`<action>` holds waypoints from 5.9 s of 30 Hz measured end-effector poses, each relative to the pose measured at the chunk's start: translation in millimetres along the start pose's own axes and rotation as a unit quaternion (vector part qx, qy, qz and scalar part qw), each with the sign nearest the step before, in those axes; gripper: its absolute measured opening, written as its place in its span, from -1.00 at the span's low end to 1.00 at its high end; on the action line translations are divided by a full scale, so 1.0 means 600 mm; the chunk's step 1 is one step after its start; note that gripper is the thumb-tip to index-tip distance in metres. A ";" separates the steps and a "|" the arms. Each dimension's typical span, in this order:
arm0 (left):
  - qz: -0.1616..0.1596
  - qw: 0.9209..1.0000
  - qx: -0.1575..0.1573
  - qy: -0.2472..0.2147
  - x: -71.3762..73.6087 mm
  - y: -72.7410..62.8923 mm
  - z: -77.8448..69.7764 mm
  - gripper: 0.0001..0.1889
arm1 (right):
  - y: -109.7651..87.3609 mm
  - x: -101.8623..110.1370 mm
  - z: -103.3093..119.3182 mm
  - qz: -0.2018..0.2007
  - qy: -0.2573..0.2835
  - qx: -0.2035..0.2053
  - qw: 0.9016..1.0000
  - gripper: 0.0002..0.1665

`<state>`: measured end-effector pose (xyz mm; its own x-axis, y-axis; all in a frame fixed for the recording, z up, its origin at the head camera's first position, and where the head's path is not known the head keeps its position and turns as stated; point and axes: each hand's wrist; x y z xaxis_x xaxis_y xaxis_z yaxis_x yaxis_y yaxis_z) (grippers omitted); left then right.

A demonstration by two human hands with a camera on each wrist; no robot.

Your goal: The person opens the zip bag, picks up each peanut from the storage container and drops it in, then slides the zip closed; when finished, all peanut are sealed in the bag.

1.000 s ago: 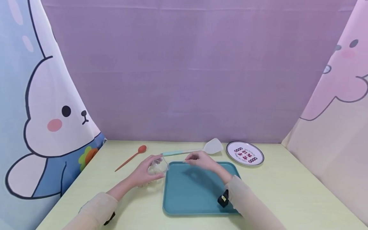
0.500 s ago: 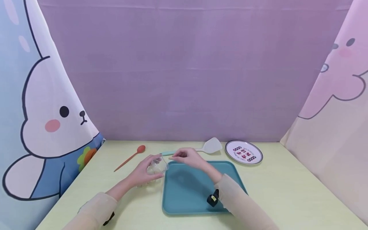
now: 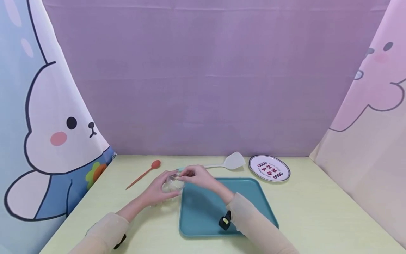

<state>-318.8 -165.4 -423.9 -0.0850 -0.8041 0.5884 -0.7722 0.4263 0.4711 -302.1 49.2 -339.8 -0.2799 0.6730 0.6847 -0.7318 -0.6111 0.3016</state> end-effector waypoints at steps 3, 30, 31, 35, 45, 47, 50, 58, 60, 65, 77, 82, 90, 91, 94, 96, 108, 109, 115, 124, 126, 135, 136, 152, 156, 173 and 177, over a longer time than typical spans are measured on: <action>-0.004 1.000 -0.004 0.002 0.000 0.002 0.000 -0.21 | 0.004 -0.004 -0.007 0.002 0.000 -0.001 1.000 -0.78; -0.054 0.996 -0.065 -0.001 0.005 0.006 -0.002 -0.36 | 0.006 -0.004 -0.073 0.088 0.028 0.030 0.995 -0.74; -0.055 0.996 -0.066 -0.002 0.005 0.005 -0.001 -0.36 | 0.006 -0.005 -0.073 0.100 0.043 0.027 0.994 -0.74; -0.055 0.996 -0.068 -0.005 0.006 0.004 0.001 -0.36 | 0.005 -0.012 -0.072 0.119 0.086 0.008 0.989 -0.74; -0.063 0.995 -0.076 -0.011 0.023 0.012 -0.001 -0.60 | 0.010 -0.019 -0.067 0.074 0.033 -0.014 0.997 -0.61; -0.063 0.996 -0.066 -0.018 0.029 0.015 -0.003 -0.60 | 0.011 -0.018 -0.062 0.054 0.030 -0.022 0.998 -0.59; -0.070 0.996 -0.062 -0.008 0.038 0.021 -0.013 -0.64 | 0.016 -0.016 -0.054 0.019 0.051 -0.031 0.998 -0.63; -0.105 0.993 -0.051 -0.025 0.065 0.042 -0.065 -0.69 | 0.018 0.015 -0.033 -0.051 0.100 -0.019 0.994 -0.68; -0.110 0.993 -0.035 -0.037 0.066 0.049 -0.053 -0.73 | 0.013 0.029 -0.030 -0.059 0.103 -0.006 0.993 -0.62; -0.124 0.989 0.011 -0.078 0.062 0.060 -0.068 -0.79 | -0.007 0.072 -0.020 -0.083 0.097 0.001 0.992 -0.53; -0.111 0.991 0.005 -0.079 -0.010 0.090 -0.099 -0.83 | -0.078 0.156 -0.015 -0.102 0.018 -0.036 0.994 -0.79; -0.114 0.991 0.001 -0.070 -0.033 0.103 -0.105 -0.83 | -0.094 0.160 -0.032 -0.105 -0.012 -0.035 0.994 -0.82; -0.110 0.990 0.017 -0.088 -0.051 0.113 -0.112 -0.85 | -0.088 0.151 -0.098 -0.083 -0.025 -0.024 0.996 -0.66; -0.108 0.990 0.019 -0.091 -0.053 0.115 -0.114 -0.84 | -0.085 0.149 -0.100 -0.079 -0.035 -0.019 0.996 -0.62; -0.101 0.990 0.017 -0.097 -0.059 0.119 -0.118 -0.83 | -0.075 0.142 -0.100 -0.065 -0.057 -0.005 0.996 -0.57; -0.094 0.991 0.011 -0.098 -0.064 0.121 -0.120 -0.83 | -0.068 0.135 -0.096 -0.062 -0.064 0.002 0.996 -0.59; -0.093 0.990 -0.014 -0.103 -0.074 0.119 -0.118 -0.82 | -0.051 0.120 -0.081 -0.071 -0.110 0.029 0.991 -0.82; -0.092 0.990 -0.012 -0.104 -0.074 0.119 -0.118 -0.82 | -0.050 0.119 -0.080 -0.069 -0.114 0.031 0.991 -0.81; -0.095 0.990 0.001 -0.106 -0.075 0.119 -0.122 -0.83 | -0.051 0.116 -0.077 -0.080 -0.119 0.044 0.989 -0.82; -0.099 0.988 0.028 -0.117 -0.069 0.116 -0.134 -0.82 | -0.050 0.114 -0.073 -0.106 -0.131 0.049 0.984 -0.87; -0.099 0.987 0.026 -0.126 -0.071 0.117 -0.124 -0.81 | -0.050 0.113 -0.074 -0.106 -0.131 0.051 0.984 -0.88; -0.087 0.988 0.018 -0.129 -0.069 0.112 -0.121 -0.84 | -0.048 0.110 -0.074 -0.105 -0.120 0.058 0.985 -0.89; -0.088 0.988 0.017 -0.127 -0.069 0.112 -0.121 -0.84 | -0.048 0.110 -0.073 -0.105 -0.118 0.058 0.986 -0.90; -0.138 0.986 -0.043 -0.089 -0.069 0.111 -0.117 -0.90 | -0.054 0.118 -0.074 -0.111 -0.104 0.042 0.987 -0.87; -0.139 0.985 -0.032 -0.096 -0.066 0.110 -0.116 -0.88 | -0.061 0.123 -0.076 -0.119 -0.092 0.039 0.988 -0.88; -0.133 0.983 0.010 -0.123 -0.049 0.107 -0.121 -0.86 | -0.091 0.154 -0.105 -0.147 -0.134 0.041 0.979 -0.90; -0.127 0.985 0.011 -0.116 -0.043 0.101 -0.151 -0.86 | -0.096 0.155 -0.109 -0.149 -0.122 0.034 0.981 -0.89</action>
<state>-306.5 -81.3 -351.1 -0.0270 -0.9577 0.2866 -0.8004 0.1925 0.5677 -326.6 174.1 -336.7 0.1044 0.7111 0.6953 -0.7132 -0.4338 0.5507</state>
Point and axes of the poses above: each hand's wrist, its own y-axis towards the middle knuckle, its own x-axis out of the back of the hand, z = x × y, and after that the axes turned 6 degrees about -y, right-handed
